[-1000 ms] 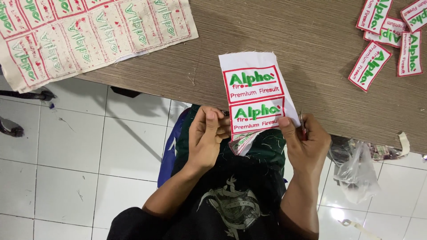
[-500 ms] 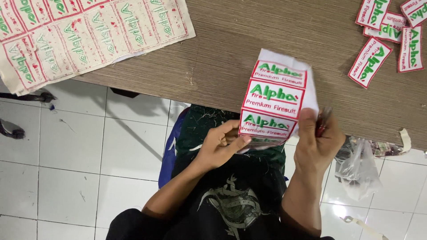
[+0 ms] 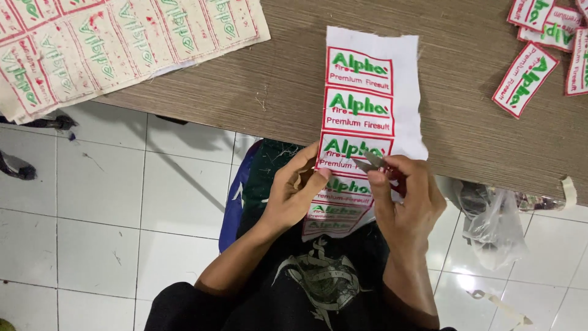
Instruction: Cutting individual labels from a printed sheet using a hand-held blade
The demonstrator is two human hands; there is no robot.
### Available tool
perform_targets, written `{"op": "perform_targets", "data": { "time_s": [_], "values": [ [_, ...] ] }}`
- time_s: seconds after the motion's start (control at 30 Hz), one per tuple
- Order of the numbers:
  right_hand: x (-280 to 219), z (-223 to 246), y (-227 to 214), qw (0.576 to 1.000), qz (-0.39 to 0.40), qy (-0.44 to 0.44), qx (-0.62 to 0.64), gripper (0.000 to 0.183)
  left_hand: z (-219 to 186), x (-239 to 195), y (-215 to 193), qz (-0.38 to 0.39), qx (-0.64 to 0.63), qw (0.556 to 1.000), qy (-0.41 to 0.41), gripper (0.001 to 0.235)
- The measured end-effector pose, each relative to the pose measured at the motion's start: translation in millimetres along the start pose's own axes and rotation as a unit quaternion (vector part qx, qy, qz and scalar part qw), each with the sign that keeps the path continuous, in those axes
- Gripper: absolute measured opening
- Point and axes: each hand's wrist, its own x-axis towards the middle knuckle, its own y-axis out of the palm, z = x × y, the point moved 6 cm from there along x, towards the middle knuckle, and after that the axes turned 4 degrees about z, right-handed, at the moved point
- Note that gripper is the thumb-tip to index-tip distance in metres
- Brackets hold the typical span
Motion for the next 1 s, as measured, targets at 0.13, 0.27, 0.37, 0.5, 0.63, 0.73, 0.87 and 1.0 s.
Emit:
{"op": "perform_targets", "data": {
  "time_s": [0.13, 0.27, 0.37, 0.5, 0.63, 0.73, 0.87, 1.0],
  "values": [
    [6.3, 9.0, -8.8, 0.990, -0.019, -0.093, -0.100, 0.045, -0.1, -1.5, -3.7, 0.021, 0.001, 1.000, 0.016, 0.034],
    [22.9, 35.3, -19.7, 0.963, 0.023, -0.187, -0.191, 0.034, -7.8, -4.1, -0.6, 0.085, 0.031, 0.995, -0.036, 0.037],
    [28.1, 44.8, -24.1, 0.951, 0.060, -0.210, -0.218, 0.030, -14.9, -3.4, 4.3, 0.116, 0.060, 0.985, -0.110, 0.042],
    [31.5, 49.3, -29.9, 0.945, 0.091, -0.224, -0.221, 0.027, -18.1, -4.0, 6.5, 0.133, 0.089, 0.979, -0.130, 0.037],
    [35.8, 50.7, -28.7, 0.943, 0.122, -0.235, -0.200, 0.023, -10.7, -5.2, 4.0, 0.140, 0.112, 0.976, -0.122, 0.033],
    [39.4, 46.7, -26.4, 0.951, 0.164, -0.218, -0.144, 0.029, -11.1, -4.9, 2.0, 0.148, 0.082, 0.975, -0.147, 0.024],
    [41.1, 39.0, -28.3, 0.955, 0.180, -0.207, -0.115, 0.030, -11.0, -5.7, 1.2, 0.161, 0.106, 0.971, -0.143, 0.024],
    [41.7, 39.4, -31.1, 0.953, 0.189, -0.214, -0.104, 0.020, -20.0, -3.0, 4.2, 0.188, 0.107, 0.968, -0.127, 0.023]
  ]
}}
